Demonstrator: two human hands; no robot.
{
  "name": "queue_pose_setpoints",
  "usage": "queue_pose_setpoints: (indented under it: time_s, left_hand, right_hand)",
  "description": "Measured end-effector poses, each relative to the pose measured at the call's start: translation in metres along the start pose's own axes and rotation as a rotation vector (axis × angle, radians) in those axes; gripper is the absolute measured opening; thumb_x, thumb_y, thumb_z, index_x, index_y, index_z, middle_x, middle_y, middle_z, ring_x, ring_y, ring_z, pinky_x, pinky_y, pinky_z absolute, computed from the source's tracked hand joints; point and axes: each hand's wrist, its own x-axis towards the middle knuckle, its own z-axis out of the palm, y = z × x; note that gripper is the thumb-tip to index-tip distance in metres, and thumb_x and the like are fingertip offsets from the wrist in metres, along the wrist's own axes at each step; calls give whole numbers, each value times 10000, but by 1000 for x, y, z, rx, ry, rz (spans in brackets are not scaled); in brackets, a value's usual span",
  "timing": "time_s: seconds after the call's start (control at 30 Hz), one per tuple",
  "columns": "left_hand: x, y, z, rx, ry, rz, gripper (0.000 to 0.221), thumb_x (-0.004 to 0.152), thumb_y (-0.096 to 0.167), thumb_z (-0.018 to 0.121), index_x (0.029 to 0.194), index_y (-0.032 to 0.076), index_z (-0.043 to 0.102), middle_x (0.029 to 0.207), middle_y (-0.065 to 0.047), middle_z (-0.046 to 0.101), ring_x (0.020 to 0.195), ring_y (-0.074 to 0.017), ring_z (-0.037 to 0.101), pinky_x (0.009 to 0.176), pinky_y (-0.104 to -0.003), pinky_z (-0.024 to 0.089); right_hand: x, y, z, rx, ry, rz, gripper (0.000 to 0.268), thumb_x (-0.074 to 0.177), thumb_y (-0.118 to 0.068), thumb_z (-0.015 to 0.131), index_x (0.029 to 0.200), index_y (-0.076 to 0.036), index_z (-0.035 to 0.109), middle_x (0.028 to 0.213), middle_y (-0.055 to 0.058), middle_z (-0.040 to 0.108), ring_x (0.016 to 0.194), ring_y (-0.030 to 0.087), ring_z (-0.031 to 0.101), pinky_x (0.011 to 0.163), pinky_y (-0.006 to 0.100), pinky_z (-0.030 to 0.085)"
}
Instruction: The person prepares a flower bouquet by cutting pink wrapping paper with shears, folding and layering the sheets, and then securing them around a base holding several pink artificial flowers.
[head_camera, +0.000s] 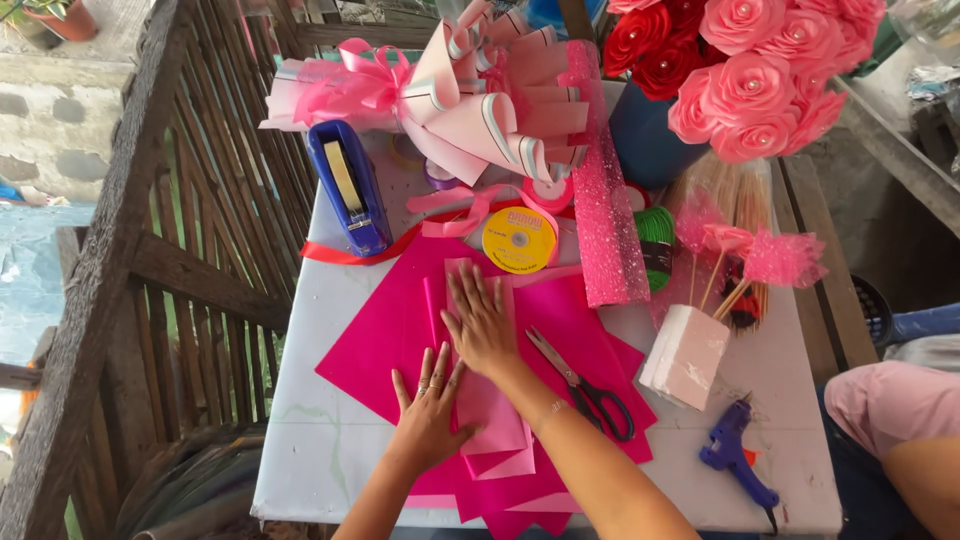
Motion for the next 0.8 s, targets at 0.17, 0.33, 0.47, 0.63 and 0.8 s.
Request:
queue_pose_setpoints:
  time_s: [0.17,0.33,0.47,0.63,0.8]
  left_hand:
    - [3,-7,18,19,118,47,1044,907,646,681,1640,199,85,1723,-83,-41,1568,-339,-101,1084,-798,-54]
    - [3,-4,7,-25,68,19,1097,898,551,760,1642,220,26,1725,-78,-75,1552,-394,-161,1087,-794,-90]
    - [4,12,-10,81,-54,-179,1319,706,559,841,1662,227,-5,1732,-27,-17,1545,-466,-95,1007,-915,-6]
    - [34,13,-20,245,-104,-244,1637,456,719,941,1658,249,-66,1732,-37,-84,1523,-546,-85,950,-949,85]
    - [46,16,-14,347,-150,-291,1741,364,748,964,1650,287,-115,1720,-96,-149,1499,-597,-84,924,-954,111]
  right_hand:
    - [-92,-1,2,-8,-53,0,695,1091,-519,174,1645,-128,17,1727,63,4,1584,235,-23,1248,524,-37]
    - [-168,37,-40,208,95,255,591,1016,-295,455,1570,-118,350,1617,164,287,1482,377,299,1148,609,303]
    - [-214,108,5,-39,84,388,533,968,-520,602,1409,-222,586,1257,-64,513,1173,159,537,963,437,473]
    - [-188,98,-15,130,399,299,328,795,-298,772,1058,-113,707,967,7,519,933,229,594,808,372,517]
    - [-145,54,-27,335,520,97,358,772,-254,791,1105,-141,724,974,29,595,940,246,629,815,351,549]
